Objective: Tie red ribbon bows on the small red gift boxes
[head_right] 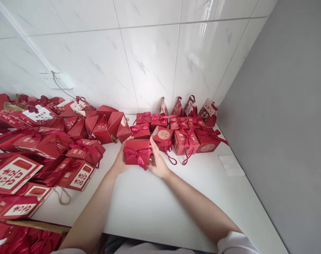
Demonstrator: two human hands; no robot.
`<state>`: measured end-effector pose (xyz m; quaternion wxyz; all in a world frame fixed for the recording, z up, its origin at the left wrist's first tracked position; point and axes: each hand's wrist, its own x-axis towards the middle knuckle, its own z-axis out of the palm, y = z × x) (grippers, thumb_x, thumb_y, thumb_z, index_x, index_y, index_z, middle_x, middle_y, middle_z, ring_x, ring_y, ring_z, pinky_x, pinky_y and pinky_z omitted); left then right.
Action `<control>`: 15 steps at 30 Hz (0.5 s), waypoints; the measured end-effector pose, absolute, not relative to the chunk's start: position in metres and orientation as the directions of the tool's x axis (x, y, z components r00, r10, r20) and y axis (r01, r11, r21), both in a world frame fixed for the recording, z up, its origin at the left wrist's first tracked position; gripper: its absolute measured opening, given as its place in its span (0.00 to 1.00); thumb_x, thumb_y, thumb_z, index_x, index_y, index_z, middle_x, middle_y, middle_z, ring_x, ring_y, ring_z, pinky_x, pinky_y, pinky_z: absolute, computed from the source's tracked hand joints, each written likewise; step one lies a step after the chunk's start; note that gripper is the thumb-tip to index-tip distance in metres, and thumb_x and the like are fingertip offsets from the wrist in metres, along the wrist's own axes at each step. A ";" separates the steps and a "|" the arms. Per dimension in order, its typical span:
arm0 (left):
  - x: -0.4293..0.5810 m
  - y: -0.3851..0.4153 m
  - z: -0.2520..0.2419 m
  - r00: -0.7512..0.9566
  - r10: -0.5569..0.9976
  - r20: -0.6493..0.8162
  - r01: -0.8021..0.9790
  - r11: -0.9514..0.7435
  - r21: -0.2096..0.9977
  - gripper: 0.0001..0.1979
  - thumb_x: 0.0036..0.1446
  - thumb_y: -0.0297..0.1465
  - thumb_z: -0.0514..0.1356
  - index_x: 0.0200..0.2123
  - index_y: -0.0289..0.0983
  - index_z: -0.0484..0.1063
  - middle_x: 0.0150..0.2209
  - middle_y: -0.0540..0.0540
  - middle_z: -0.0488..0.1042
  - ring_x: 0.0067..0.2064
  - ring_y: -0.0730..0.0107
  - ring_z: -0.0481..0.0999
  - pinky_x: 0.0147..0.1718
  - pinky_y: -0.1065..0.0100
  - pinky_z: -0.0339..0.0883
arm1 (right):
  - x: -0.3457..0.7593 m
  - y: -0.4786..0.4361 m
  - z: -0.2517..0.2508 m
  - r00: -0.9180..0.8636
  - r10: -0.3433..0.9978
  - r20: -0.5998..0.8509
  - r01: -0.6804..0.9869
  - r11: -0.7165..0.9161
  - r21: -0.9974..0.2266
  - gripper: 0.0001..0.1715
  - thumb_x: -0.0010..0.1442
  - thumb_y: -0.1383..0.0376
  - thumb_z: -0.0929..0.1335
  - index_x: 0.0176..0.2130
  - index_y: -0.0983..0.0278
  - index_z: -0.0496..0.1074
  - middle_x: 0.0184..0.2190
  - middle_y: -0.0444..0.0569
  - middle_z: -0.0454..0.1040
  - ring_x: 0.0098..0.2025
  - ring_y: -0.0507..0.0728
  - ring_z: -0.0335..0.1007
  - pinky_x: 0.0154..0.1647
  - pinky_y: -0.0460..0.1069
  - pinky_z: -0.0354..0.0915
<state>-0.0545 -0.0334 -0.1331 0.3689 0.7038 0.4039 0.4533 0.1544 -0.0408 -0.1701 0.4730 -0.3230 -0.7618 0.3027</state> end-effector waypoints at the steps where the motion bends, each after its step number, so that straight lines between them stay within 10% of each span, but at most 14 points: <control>1: -0.055 -0.034 -0.133 0.274 0.895 0.354 0.243 -0.420 0.874 0.55 0.41 0.34 0.74 0.69 0.46 0.48 0.67 0.38 0.56 0.67 0.47 0.59 0.65 0.50 0.56 | 0.155 -0.041 -0.172 -0.334 0.788 0.517 0.197 0.595 -0.779 0.55 0.62 0.56 0.67 0.72 0.53 0.29 0.74 0.48 0.33 0.75 0.65 0.30 0.73 0.62 0.42; 9: -0.091 -0.034 -0.117 0.511 0.860 -0.015 0.392 -0.217 0.894 0.51 0.46 0.33 0.72 0.69 0.42 0.48 0.66 0.35 0.60 0.63 0.47 0.66 0.61 0.48 0.63 | 0.179 -0.032 -0.175 -0.472 0.800 0.371 0.157 0.490 -0.858 0.62 0.54 0.54 0.75 0.72 0.54 0.38 0.70 0.56 0.48 0.71 0.66 0.45 0.70 0.62 0.48; 15: -0.130 -0.057 -0.085 0.555 0.804 -0.214 0.467 -0.088 0.880 0.35 0.53 0.35 0.67 0.64 0.47 0.62 0.62 0.41 0.68 0.59 0.52 0.72 0.56 0.51 0.68 | 0.200 -0.041 -0.158 -0.692 0.682 0.238 -0.002 0.327 -0.945 0.45 0.59 0.40 0.67 0.66 0.57 0.57 0.65 0.57 0.60 0.67 0.67 0.56 0.67 0.61 0.54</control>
